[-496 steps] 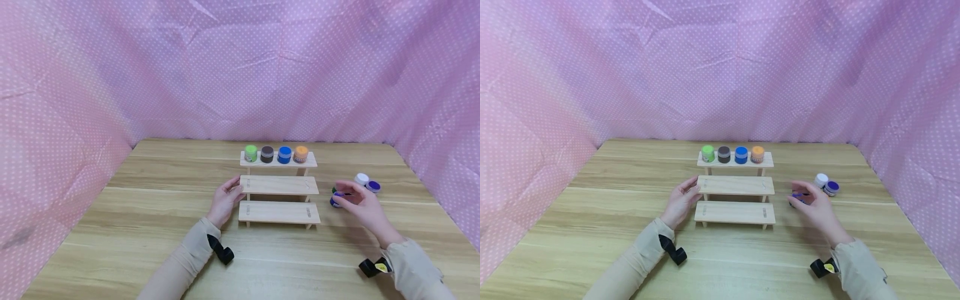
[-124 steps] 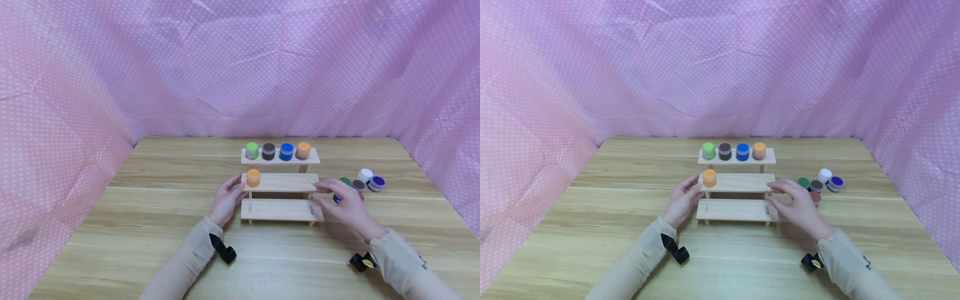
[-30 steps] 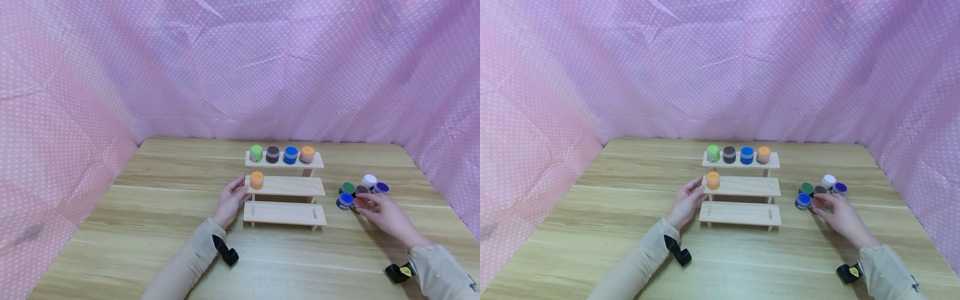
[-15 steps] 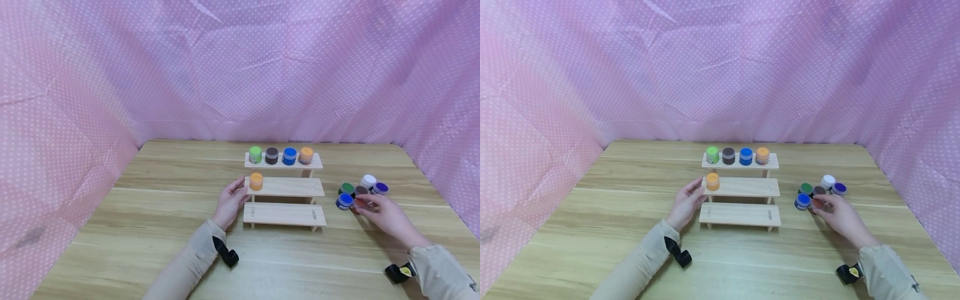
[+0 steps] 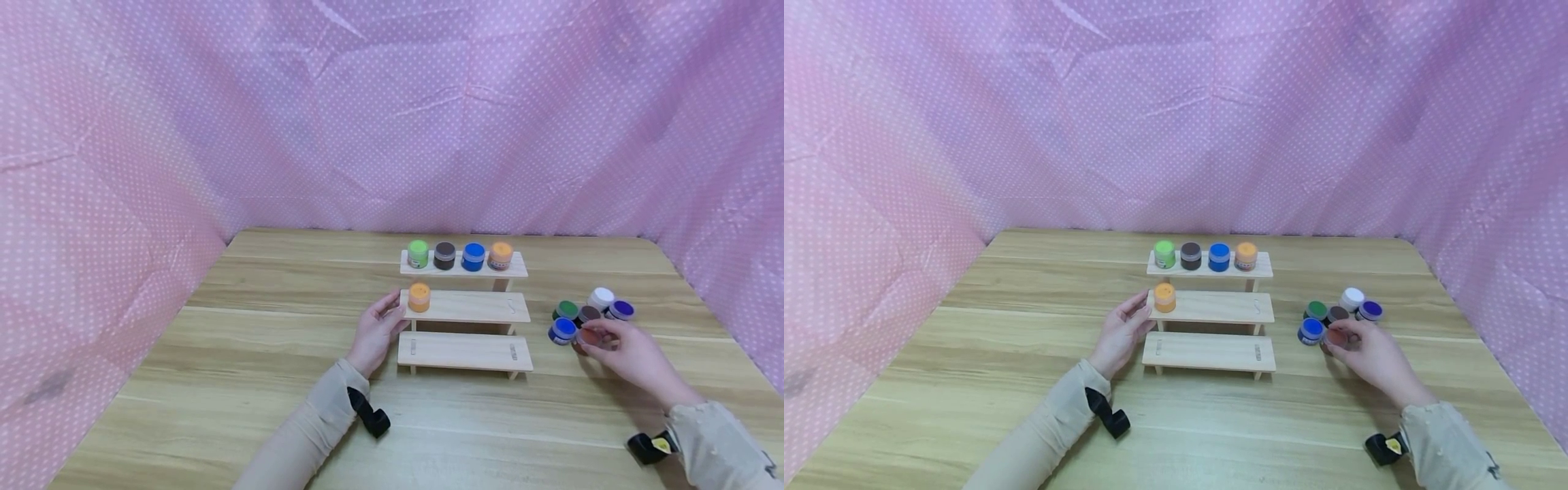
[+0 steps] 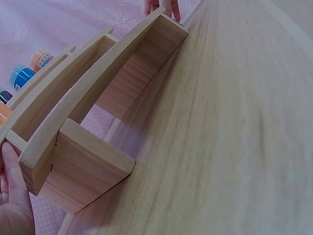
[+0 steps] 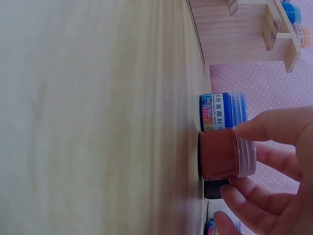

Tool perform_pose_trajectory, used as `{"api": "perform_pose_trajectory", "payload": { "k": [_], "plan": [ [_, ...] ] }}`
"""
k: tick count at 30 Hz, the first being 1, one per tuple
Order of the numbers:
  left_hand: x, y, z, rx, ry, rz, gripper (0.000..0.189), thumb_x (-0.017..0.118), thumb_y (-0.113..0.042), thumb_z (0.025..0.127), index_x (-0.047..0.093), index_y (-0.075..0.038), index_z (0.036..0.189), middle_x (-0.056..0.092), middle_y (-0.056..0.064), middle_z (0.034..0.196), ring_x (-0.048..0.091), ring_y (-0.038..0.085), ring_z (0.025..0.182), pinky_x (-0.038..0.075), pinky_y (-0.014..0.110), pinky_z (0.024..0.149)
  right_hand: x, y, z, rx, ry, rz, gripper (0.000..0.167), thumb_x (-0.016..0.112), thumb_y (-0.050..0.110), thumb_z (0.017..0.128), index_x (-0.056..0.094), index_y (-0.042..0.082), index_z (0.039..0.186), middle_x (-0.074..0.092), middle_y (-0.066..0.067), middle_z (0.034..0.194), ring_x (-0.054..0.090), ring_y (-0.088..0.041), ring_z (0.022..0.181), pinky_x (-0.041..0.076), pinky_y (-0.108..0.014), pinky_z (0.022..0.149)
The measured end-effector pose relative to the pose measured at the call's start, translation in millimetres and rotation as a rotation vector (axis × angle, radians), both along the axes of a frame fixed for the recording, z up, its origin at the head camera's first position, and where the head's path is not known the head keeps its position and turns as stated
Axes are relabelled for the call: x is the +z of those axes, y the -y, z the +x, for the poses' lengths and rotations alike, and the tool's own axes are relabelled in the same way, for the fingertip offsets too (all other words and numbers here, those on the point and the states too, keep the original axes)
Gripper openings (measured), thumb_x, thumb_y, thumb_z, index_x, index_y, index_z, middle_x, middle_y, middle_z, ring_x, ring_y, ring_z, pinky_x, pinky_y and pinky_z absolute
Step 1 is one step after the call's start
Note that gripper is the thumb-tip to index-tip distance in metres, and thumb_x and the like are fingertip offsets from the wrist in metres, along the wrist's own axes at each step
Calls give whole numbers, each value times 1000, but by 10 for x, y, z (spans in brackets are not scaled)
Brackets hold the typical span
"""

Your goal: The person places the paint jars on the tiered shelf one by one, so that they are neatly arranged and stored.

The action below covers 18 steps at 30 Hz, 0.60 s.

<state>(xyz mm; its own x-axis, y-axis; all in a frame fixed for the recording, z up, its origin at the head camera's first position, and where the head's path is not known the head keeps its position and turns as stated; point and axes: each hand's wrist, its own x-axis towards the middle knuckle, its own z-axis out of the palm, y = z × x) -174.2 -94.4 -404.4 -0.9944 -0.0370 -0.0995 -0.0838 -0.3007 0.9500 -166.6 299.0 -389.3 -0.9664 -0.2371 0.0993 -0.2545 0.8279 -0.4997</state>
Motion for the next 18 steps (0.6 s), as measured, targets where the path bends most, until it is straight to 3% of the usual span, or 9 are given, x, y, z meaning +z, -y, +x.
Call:
{"api": "perform_pose_trajectory", "payload": {
  "k": [5, 14, 18],
  "plan": [
    [-6, -3, -2, -2, 0, 4, 44, 49, 4, 94, 40, 8, 138, 48, 8, 112, 55, 4, 90, 54, 18, 77, 3, -13, 3, -1, -20, -8, 35, 74, 15, 81, 64, -4, 110, 69, -15, 95, 63, -21, 81, 52, -25, 66],
    [8, -7, -8, 0, 16, 2, 45, 50, 4, 94, 41, 6, 138, 49, 7, 113, 55, 5, 90, 54, 17, 78, 70, -23, 33, -26, -81, -110, 33, 71, 7, 81, 62, -5, 110, 68, -20, 96, 48, 14, 78, 48, -13, 64],
    [5, -5, -5, 2, 20, 2, 45, 50, 3, 94, 41, 6, 138, 49, 7, 113, 56, 5, 91, 54, 17, 78, 127, -5, 44, -26, -129, -156, 34, 71, 4, 81, 62, -6, 112, 65, -20, 98, 43, 19, 81, 46, -7, 63]
  ]
}}
